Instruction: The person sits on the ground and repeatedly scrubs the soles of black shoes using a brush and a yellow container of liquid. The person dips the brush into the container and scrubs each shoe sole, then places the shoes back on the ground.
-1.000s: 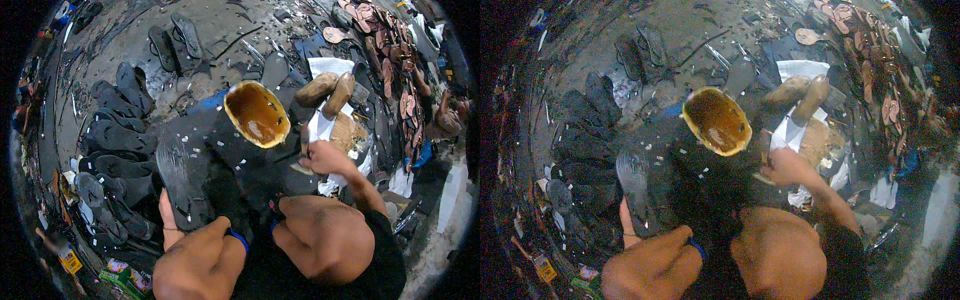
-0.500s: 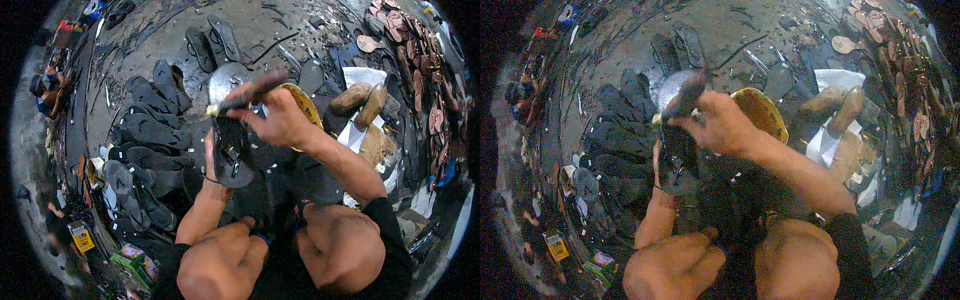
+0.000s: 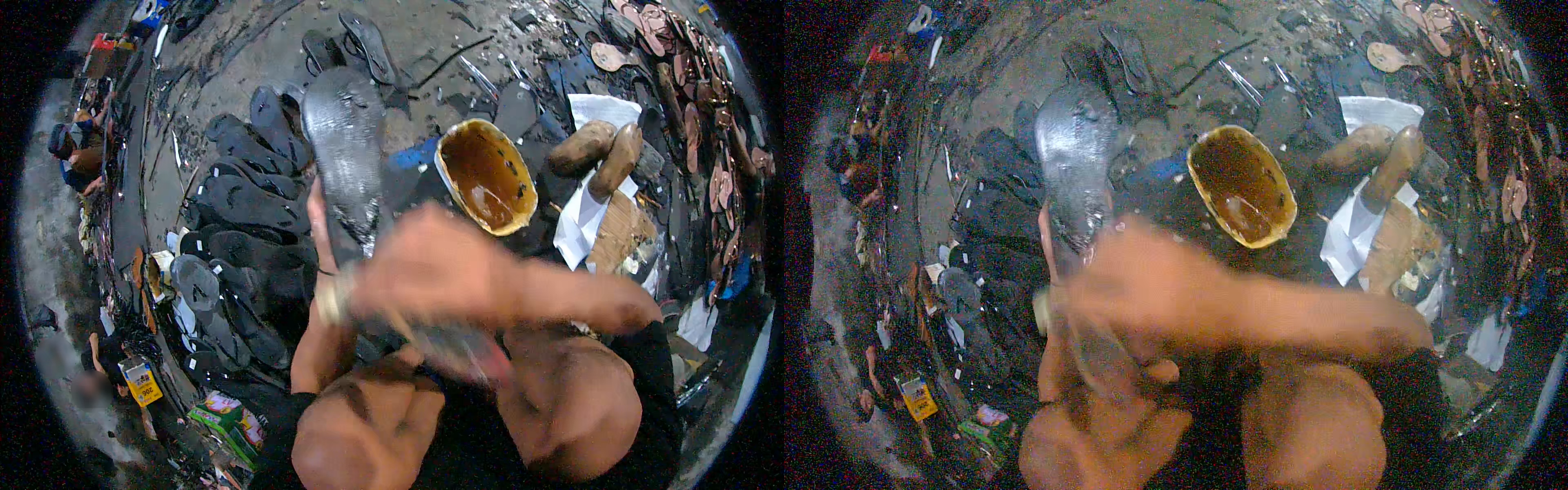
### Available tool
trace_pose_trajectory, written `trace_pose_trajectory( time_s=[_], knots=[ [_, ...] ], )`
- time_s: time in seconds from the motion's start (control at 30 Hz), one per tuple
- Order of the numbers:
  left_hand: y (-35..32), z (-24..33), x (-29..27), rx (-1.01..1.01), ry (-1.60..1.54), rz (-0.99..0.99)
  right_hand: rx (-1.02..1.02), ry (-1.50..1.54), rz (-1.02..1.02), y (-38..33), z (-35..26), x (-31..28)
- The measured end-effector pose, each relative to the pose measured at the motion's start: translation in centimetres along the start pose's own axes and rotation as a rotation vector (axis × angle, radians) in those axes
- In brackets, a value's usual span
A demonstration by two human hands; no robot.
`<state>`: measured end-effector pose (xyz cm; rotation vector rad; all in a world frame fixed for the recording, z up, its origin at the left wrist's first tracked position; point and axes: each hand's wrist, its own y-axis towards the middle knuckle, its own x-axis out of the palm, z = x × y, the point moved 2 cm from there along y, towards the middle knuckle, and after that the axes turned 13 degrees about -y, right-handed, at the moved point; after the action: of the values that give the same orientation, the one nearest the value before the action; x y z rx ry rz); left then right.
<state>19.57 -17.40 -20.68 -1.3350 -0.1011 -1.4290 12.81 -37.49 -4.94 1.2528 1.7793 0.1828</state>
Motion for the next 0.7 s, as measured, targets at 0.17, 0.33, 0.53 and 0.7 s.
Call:
trace_pose_trajectory(
  time_s=[0.17, 0.33, 0.53, 0.7],
  knots=[
    [-3.9, -1.0, 9.9, -0.008, -0.271, -0.365, 0.006, -0.099, 0.151, 0.4, 2.2, 0.8],
    [-2.2, -0.6, 7.5, -0.029, -0.146, -0.039, -0.038, -0.111, 0.102, 1.3, 2.4, -0.1],
    [-2.5, 1.2, 7.7, 0.087, -0.057, -0.23, -0.105, 0.042, 0.001, -1.6, 0.0, 1.6],
    [0.8, 1.7, 7.7, 0.175, -0.011, -0.068, 0.065, 0.145, -0.07, -1.7, 1.6, 1.1]
  ],
)
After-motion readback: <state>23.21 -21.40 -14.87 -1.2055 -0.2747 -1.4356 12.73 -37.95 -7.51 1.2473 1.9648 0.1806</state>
